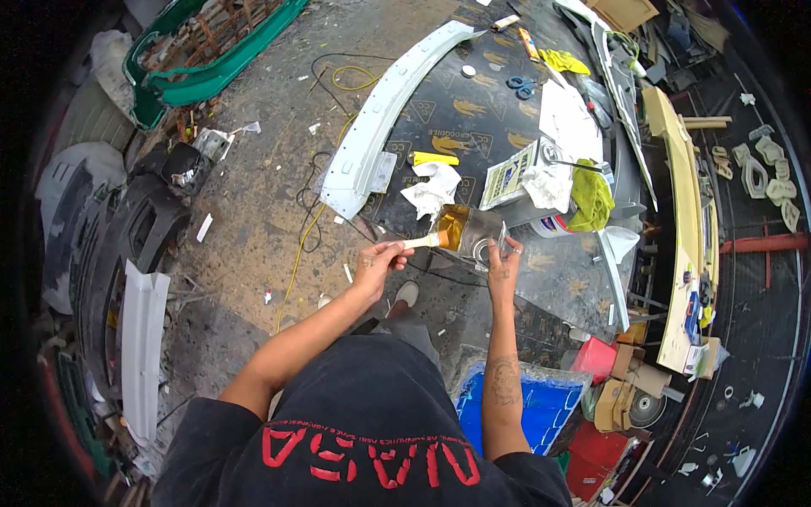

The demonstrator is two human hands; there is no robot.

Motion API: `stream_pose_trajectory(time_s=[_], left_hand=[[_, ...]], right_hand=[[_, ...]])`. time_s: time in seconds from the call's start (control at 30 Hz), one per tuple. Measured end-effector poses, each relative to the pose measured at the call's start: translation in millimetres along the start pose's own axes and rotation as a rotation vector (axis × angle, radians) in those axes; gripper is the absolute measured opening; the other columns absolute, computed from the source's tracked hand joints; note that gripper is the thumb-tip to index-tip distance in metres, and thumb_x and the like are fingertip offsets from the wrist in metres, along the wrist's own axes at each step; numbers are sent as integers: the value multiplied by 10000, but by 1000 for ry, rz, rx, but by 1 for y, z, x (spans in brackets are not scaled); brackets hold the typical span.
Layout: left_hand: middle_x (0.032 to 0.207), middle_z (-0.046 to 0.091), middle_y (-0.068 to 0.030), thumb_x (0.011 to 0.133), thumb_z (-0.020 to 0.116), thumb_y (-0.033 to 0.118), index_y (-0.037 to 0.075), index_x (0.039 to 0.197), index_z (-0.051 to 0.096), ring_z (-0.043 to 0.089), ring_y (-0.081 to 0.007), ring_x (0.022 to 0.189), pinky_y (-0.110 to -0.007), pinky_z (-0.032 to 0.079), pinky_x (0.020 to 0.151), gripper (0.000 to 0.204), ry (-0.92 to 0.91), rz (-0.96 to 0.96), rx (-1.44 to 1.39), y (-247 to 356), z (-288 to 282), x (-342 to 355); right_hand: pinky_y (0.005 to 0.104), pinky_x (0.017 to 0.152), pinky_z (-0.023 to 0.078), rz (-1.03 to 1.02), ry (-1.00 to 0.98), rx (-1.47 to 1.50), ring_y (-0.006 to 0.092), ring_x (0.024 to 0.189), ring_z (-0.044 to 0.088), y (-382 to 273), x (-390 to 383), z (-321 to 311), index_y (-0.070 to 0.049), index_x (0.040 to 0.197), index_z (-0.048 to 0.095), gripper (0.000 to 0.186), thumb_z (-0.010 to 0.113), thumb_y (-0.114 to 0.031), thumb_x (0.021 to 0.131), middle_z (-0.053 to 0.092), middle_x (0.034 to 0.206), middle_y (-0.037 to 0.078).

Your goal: The person prepares a paint mixture by pouring liquids from a white jug and a metal can into a container, stirring the contents with a brush, and then applying the blue mixture to a textured mold on a table.

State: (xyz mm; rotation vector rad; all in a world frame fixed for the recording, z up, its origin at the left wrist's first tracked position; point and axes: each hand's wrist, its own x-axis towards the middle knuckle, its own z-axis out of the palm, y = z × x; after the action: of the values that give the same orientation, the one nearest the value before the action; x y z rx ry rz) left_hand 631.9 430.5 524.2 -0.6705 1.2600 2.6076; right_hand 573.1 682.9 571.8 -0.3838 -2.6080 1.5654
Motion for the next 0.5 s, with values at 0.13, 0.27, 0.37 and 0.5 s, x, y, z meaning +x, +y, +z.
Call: stream_pose_trajectory(time_s=[0.13,0.27,0.37,0.5], left_hand=[[853,724,-99,976,577,133,-27,1056,672,586,-80,590,-222,477,523,201,-129,-211,151,-4,-4,-7],[663,566,1,997,555,197,-28,1041,671,446,-67,471,-227,340,428,256,-263,-306,175,4,4,-18],[643,514,13,1007,546,199,-22,1044,662,407,-58,471,-224,310,427,253,-280,-423,2,-2,0,-24],[640,481,20,1016,535,193,-19,1041,646,391,-54,481,-224,285,426,241,-244,-402,50,-1,-3,-38]], right_hand=[[281,637,398,1,-5,20,119,735,460,-3,0,1,22,1253,487,576,700,-390,912,492,850,40],[280,639,399,-21,16,-21,118,734,465,1,3,-1,25,1252,487,576,698,-393,916,491,845,34],[280,647,400,-24,15,-20,120,741,467,9,4,-3,25,1253,488,575,697,-392,916,485,848,31],[285,673,405,-2,-4,-31,129,768,464,8,3,-4,20,1258,489,580,696,-400,915,476,872,37]])
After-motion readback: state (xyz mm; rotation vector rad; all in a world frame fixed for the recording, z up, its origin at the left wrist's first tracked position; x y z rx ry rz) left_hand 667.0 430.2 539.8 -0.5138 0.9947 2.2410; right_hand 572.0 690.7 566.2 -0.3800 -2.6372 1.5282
